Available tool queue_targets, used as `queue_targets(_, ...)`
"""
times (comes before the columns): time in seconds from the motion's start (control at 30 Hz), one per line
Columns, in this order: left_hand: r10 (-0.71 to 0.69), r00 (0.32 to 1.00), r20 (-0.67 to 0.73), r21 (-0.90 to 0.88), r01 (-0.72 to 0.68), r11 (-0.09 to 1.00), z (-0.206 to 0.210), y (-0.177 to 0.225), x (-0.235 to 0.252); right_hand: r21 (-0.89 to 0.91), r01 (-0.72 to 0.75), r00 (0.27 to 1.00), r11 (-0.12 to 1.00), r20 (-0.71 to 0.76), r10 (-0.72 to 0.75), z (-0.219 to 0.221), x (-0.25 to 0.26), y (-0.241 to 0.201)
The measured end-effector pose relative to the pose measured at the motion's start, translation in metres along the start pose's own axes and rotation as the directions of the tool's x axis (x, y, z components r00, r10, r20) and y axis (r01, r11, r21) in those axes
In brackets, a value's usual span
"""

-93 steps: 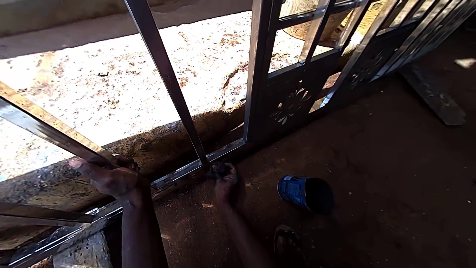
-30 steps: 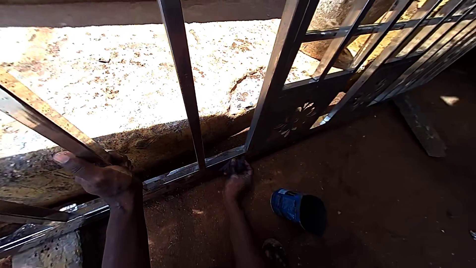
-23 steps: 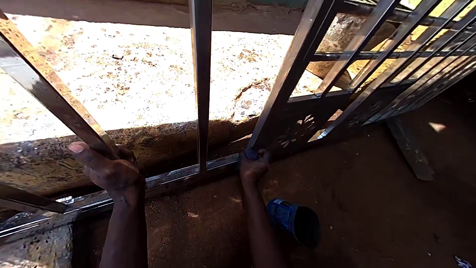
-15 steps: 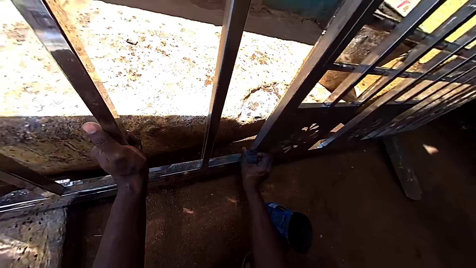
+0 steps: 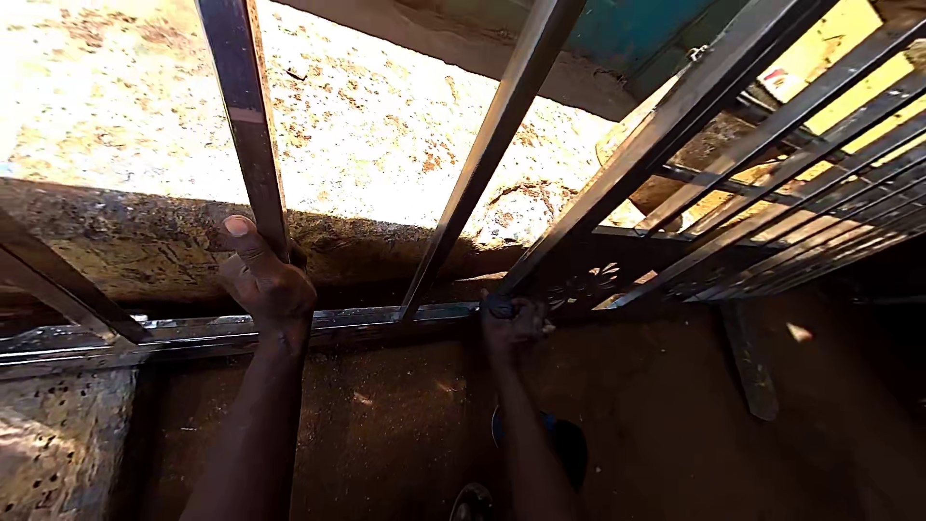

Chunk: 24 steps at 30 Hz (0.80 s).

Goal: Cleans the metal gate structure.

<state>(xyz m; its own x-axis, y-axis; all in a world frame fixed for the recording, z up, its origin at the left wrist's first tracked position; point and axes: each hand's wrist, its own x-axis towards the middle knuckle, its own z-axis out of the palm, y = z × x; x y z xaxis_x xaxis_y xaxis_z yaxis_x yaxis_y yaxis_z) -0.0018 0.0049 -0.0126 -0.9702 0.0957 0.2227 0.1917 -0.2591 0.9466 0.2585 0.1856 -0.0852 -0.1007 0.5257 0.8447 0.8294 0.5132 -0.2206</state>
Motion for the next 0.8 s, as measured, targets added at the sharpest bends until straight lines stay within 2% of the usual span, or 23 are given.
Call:
queue_targets(0.07, 0.020, 1.000, 0.003, 0.002, -0.020, 1.000, 0.000, 0.000, 0.000, 0.038, 0.098, 0.988, 0.994, -0.121, -0.093, -0.009, 0.056, -0.008)
queue_targets(0.13, 0.047, 0.999, 0.005, -0.033, -0.047, 0.998, 0.001, -0.001, 0.000, 0.109, 0.162, 0.960, 0.981, -0.247, -0.131, -0.026, 0.135, -0.025)
queue_targets(0.2, 0.055, 0.998, 0.000, -0.055, -0.055, 0.997, 0.003, -0.002, 0.000, 0.219, 0.178, 0.931, 0.959, -0.353, -0.093, -0.033, 0.194, -0.044)
queue_targets(0.23, 0.050, 0.999, -0.003, -0.052, -0.050, 0.997, 0.003, -0.001, 0.000, 0.238, 0.159, 0.928, 0.958, -0.368, -0.062, -0.033, 0.201, -0.049)
queue_targets(0.3, 0.035, 0.999, -0.005, -0.056, -0.035, 0.998, 0.003, 0.000, -0.001, 0.213, 0.078, 0.952, 0.974, -0.307, -0.009, -0.027, 0.163, -0.044)
queue_targets(0.37, 0.019, 1.000, -0.017, -0.039, -0.020, 0.999, 0.004, 0.001, 0.000, 0.108, -0.031, 0.994, 0.994, -0.098, 0.042, -0.016, 0.078, -0.026)
queue_targets(0.43, 0.008, 1.000, -0.014, -0.012, -0.008, 1.000, 0.003, 0.000, -0.001, 0.030, -0.106, 0.988, 0.994, 0.118, 0.102, -0.008, 0.005, -0.004)
queue_targets(0.47, 0.004, 1.000, -0.011, -0.007, -0.004, 1.000, 0.003, 0.000, 0.000, 0.053, -0.110, 0.981, 0.993, 0.167, 0.100, -0.007, -0.013, 0.003)
queue_targets(0.63, 0.011, 0.999, -0.049, 0.037, -0.010, 0.999, 0.005, 0.001, -0.001, 0.322, -0.027, 0.977, 0.947, 0.208, -0.043, -0.027, -0.010, 0.018)
queue_targets(0.8, 0.012, 0.997, -0.071, 0.045, -0.009, 0.999, 0.007, 0.000, -0.001, 0.467, 0.215, 0.959, 0.858, 0.067, -0.277, -0.051, 0.013, 0.026)
